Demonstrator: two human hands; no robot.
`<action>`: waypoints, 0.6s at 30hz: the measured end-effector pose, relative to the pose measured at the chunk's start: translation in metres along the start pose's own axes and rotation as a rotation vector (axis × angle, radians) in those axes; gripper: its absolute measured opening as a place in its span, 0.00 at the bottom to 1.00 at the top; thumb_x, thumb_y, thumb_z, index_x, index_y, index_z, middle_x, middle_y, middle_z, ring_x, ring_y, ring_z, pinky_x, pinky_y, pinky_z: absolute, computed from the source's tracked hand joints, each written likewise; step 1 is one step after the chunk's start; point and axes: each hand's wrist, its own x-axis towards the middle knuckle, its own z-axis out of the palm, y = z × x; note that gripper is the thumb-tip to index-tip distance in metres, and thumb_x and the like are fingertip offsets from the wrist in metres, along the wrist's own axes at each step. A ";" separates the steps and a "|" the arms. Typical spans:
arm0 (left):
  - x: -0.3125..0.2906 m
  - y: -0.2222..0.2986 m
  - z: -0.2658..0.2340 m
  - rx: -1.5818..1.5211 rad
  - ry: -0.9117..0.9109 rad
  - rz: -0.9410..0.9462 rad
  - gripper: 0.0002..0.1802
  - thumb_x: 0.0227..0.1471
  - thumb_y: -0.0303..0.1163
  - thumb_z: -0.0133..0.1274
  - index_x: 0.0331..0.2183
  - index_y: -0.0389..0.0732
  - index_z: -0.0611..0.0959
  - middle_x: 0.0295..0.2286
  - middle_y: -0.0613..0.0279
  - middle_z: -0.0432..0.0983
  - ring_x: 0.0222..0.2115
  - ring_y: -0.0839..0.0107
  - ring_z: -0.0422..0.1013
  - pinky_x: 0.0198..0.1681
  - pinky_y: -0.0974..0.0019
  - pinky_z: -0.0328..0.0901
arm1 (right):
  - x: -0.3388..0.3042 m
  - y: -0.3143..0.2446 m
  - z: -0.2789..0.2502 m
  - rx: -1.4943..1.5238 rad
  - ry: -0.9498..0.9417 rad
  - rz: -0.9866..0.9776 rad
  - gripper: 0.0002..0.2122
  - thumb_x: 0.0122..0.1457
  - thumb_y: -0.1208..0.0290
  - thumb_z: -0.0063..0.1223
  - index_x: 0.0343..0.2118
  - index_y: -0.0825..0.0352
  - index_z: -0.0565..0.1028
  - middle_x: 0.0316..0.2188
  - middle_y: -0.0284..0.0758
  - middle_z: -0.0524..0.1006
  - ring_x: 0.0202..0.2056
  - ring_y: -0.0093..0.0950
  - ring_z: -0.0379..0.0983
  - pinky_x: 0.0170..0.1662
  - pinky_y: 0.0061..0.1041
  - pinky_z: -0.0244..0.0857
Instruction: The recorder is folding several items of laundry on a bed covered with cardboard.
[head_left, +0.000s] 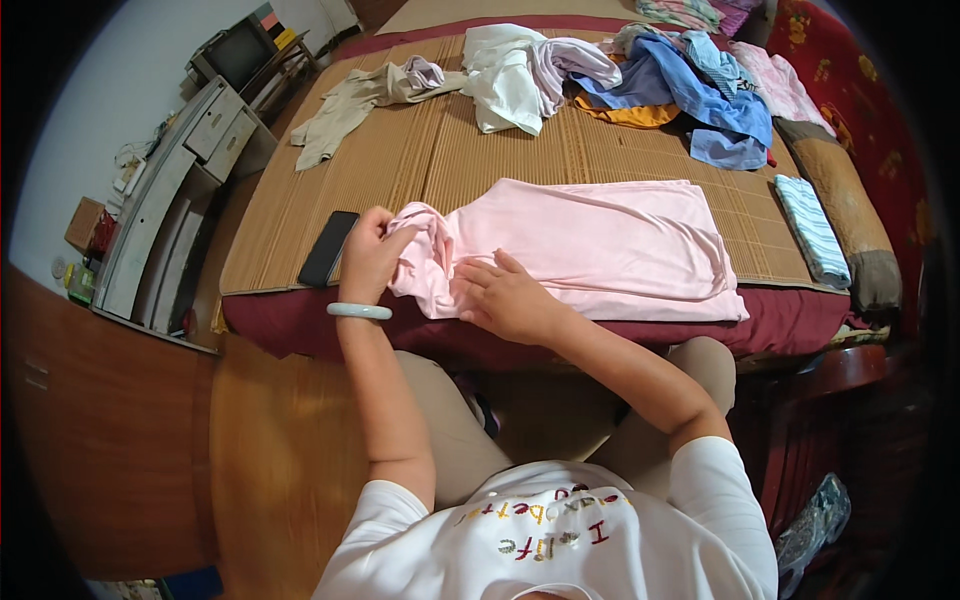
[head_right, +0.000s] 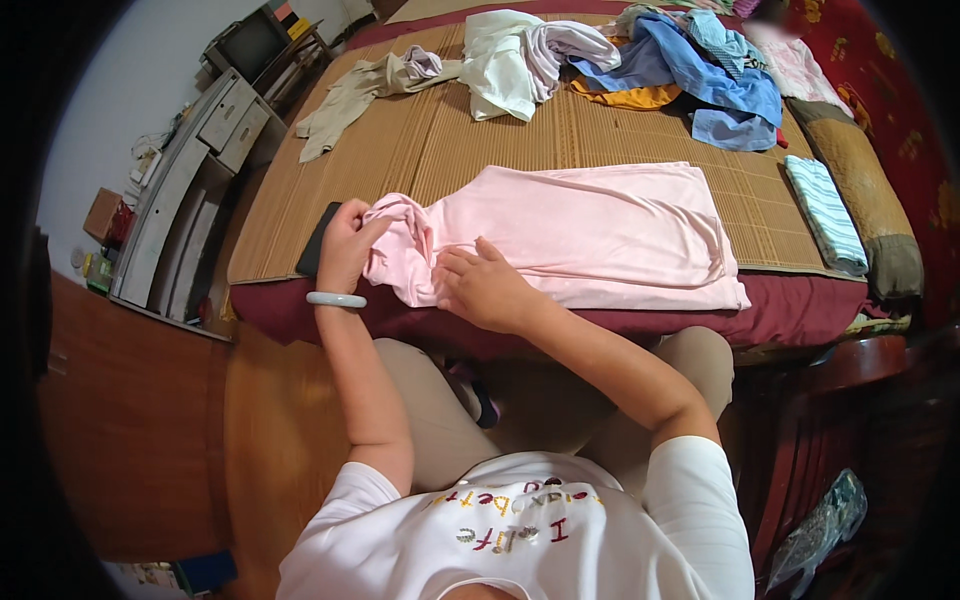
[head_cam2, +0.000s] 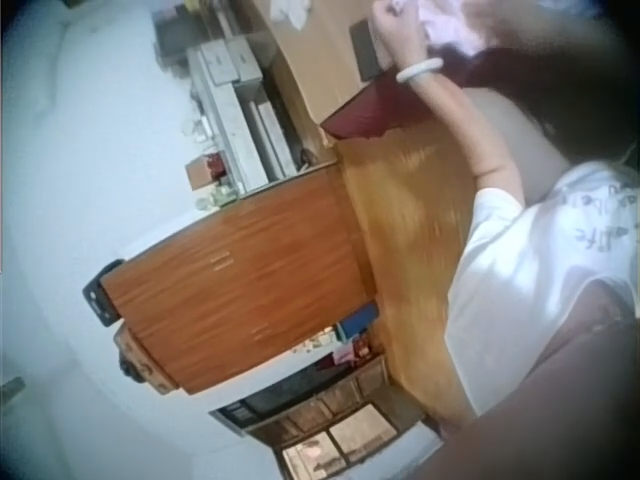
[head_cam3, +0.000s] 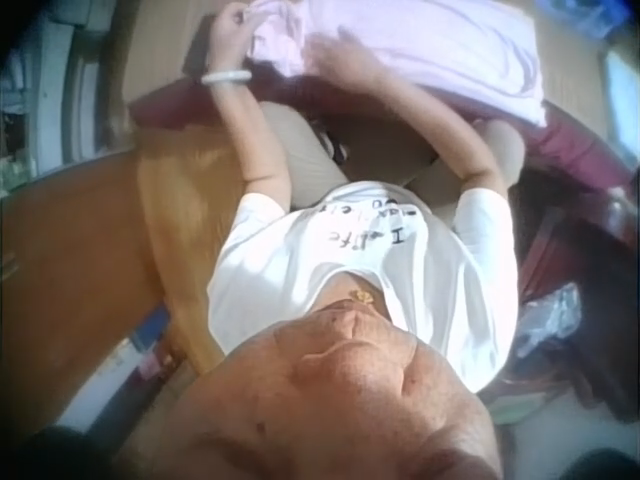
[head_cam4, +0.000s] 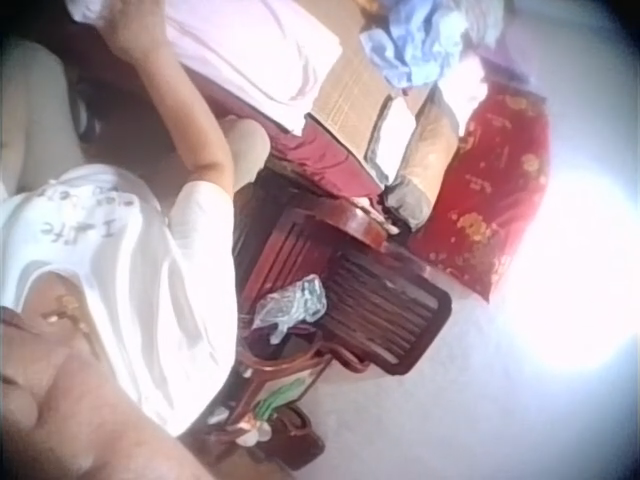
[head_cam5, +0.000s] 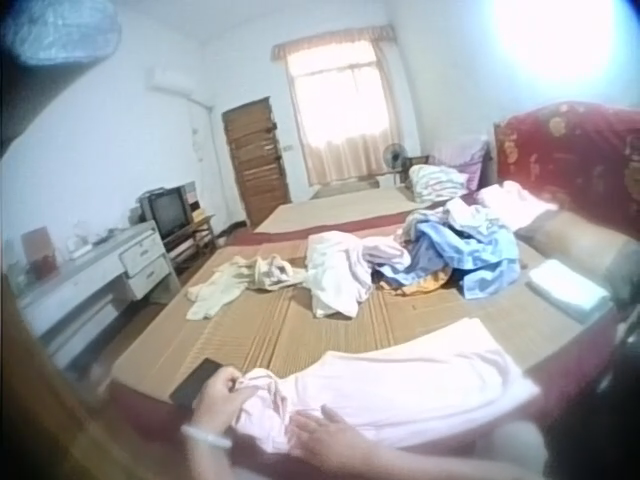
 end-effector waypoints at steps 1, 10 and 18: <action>0.005 -0.001 0.005 -0.002 0.000 0.001 0.12 0.47 0.31 0.62 0.26 0.37 0.74 0.19 0.69 0.67 0.19 0.82 0.63 0.21 0.73 0.60 | 0.000 0.003 -0.003 0.071 0.007 0.021 0.20 0.59 0.63 0.51 0.52 0.69 0.72 0.56 0.41 0.69 0.61 0.36 0.62 0.65 0.49 0.47; 0.011 0.008 0.102 0.174 -0.160 0.337 0.16 0.49 0.37 0.63 0.35 0.36 0.78 0.29 0.62 0.78 0.25 0.73 0.74 0.29 0.68 0.68 | -0.036 0.069 -0.056 0.139 0.385 0.379 0.10 0.54 0.77 0.51 0.38 0.67 0.79 0.38 0.45 0.79 0.40 0.45 0.75 0.45 0.37 0.70; 0.025 -0.006 0.077 0.327 -0.053 0.168 0.10 0.60 0.28 0.49 0.42 0.36 0.79 0.36 0.59 0.79 0.37 0.70 0.75 0.41 0.68 0.69 | -0.040 0.082 -0.075 0.121 0.599 0.446 0.12 0.54 0.76 0.56 0.43 0.67 0.77 0.42 0.46 0.78 0.43 0.45 0.75 0.47 0.37 0.68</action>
